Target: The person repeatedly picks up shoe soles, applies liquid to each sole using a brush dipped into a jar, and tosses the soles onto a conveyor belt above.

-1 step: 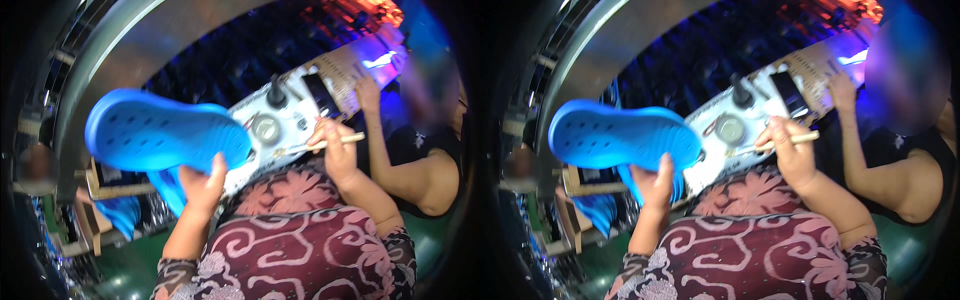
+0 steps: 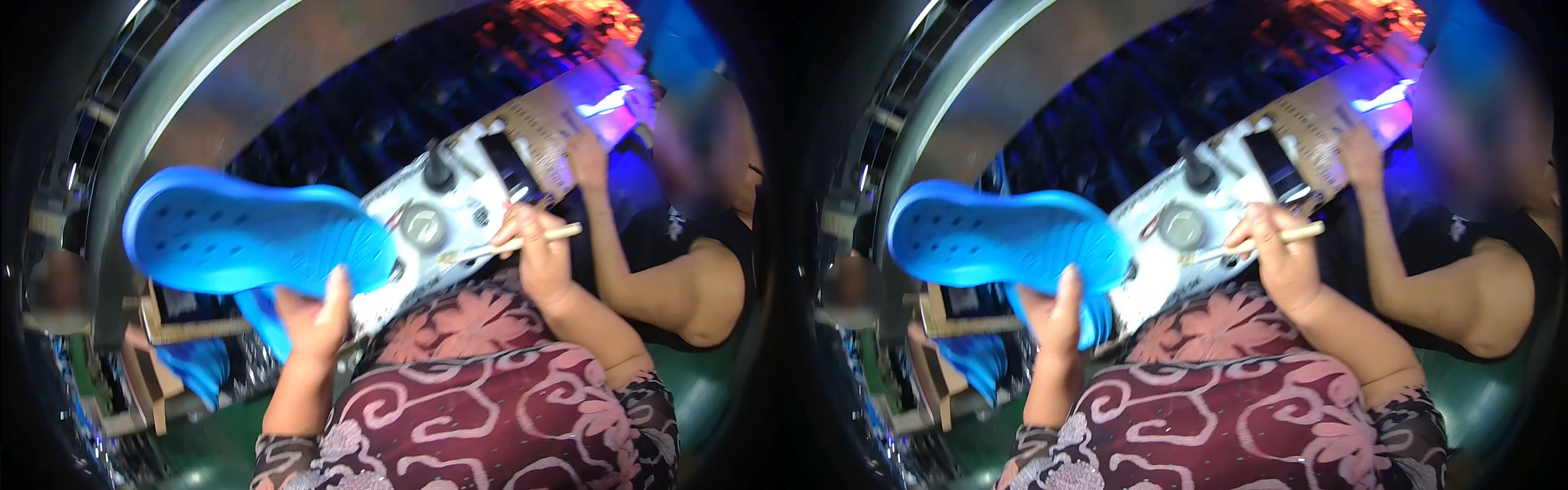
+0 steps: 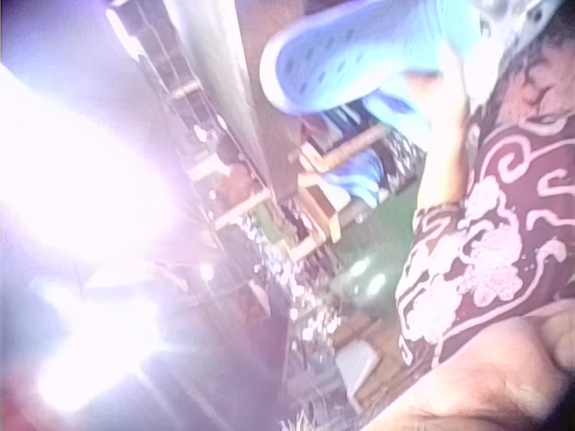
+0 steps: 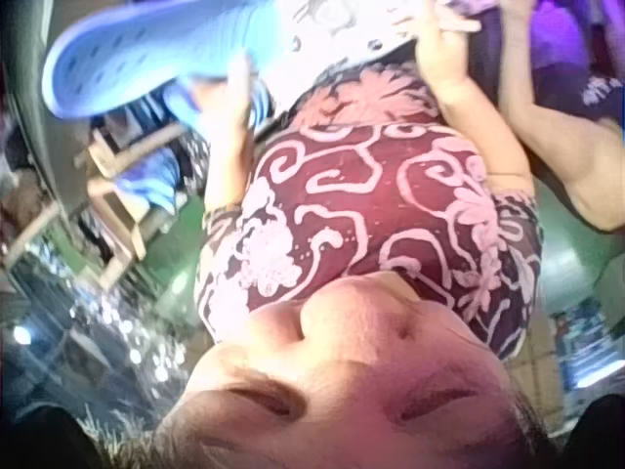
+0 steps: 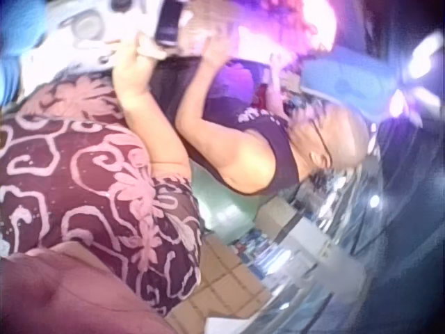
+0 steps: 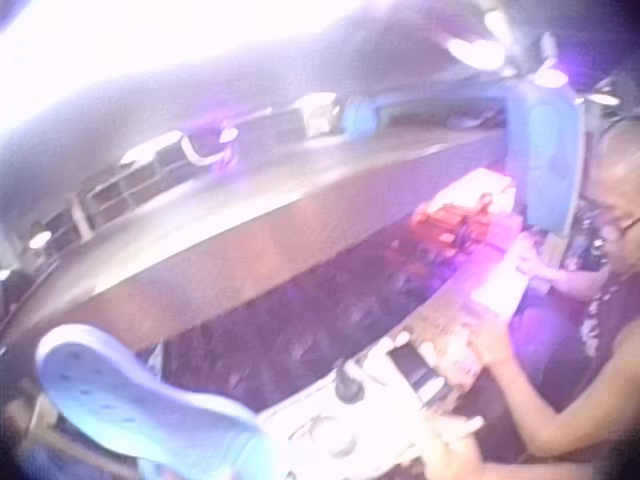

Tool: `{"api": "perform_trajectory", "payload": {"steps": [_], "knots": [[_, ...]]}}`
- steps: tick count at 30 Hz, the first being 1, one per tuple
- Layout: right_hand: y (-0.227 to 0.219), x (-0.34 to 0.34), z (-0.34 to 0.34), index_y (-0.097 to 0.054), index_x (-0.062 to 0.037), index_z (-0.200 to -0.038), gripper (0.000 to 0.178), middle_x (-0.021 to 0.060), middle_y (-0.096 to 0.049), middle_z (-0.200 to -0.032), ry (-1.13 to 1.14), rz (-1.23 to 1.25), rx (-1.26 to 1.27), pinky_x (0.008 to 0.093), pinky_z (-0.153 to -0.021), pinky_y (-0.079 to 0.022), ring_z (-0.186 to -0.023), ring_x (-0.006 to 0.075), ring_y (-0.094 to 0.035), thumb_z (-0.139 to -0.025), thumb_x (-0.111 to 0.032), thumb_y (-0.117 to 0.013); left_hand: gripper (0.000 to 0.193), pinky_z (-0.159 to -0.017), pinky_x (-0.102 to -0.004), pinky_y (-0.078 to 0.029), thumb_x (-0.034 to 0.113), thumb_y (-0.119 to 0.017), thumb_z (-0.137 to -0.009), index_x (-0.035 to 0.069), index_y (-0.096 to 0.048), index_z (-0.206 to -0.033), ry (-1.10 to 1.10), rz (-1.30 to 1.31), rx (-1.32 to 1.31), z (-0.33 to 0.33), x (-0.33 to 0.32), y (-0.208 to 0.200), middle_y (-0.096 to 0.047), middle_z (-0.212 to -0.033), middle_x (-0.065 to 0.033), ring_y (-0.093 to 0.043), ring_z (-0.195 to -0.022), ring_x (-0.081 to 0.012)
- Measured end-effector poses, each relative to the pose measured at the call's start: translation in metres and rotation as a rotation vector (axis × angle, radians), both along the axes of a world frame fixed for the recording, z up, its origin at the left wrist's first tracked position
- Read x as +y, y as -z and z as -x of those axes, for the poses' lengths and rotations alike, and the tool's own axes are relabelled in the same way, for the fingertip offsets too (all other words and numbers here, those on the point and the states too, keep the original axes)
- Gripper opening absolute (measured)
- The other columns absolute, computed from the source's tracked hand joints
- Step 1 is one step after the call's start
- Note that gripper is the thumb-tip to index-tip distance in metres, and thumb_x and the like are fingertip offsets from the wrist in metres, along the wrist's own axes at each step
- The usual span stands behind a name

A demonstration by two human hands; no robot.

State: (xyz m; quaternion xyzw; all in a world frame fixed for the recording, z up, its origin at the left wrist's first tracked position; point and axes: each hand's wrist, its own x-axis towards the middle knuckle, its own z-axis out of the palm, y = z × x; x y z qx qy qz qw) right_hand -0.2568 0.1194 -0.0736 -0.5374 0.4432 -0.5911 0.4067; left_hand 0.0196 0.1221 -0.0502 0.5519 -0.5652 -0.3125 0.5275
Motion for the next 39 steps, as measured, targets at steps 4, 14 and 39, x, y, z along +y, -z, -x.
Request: {"api": "perform_trajectory", "payload": {"steps": [4,14,39], "knots": [[0.004,0.002,0.029,-0.062,0.0012,-0.077,0.039,0.0073,-0.064,-0.074,0.086,-0.109,-0.090,0.0256,-0.062,-0.046,-0.066,0.0123,-0.058,-0.100,-0.025,-0.044,0.064,-0.094,-0.0366,-0.045,0.013,-0.066,-0.075,-0.008,-0.039,-0.129,0.368,-0.101,0.338,0.012,-0.008,-0.074,-0.058,-0.115,-0.0160,-0.060,-0.103,-0.0247],[0.019,0.020,0.101,-0.065,0.0015,-0.076,0.038,0.0053,-0.062,-0.067,0.258,-0.201,-0.174,0.0239,-0.057,-0.043,-0.060,0.0088,-0.054,-0.099,-0.023,-0.048,0.042,-0.043,-0.0252,-0.048,0.025,-0.068,-0.083,0.002,-0.049,-0.114,1.257,-0.260,0.579,0.306,-0.232,-0.185,-0.059,-0.080,-0.0103,-0.061,-0.061,-0.0149],[0.059,-0.018,0.046,-0.063,0.0008,-0.080,0.040,0.0066,-0.064,-0.073,0.091,-0.291,-0.159,0.0246,-0.061,-0.044,-0.062,0.0099,-0.054,-0.099,-0.031,-0.049,0.051,-0.080,-0.0414,-0.047,0.014,-0.068,-0.071,-0.004,-0.050,-0.115,-0.443,-0.287,-0.709,-0.220,0.099,0.151,-0.057,-0.100,-0.0209,-0.058,-0.091,-0.0331]]}}
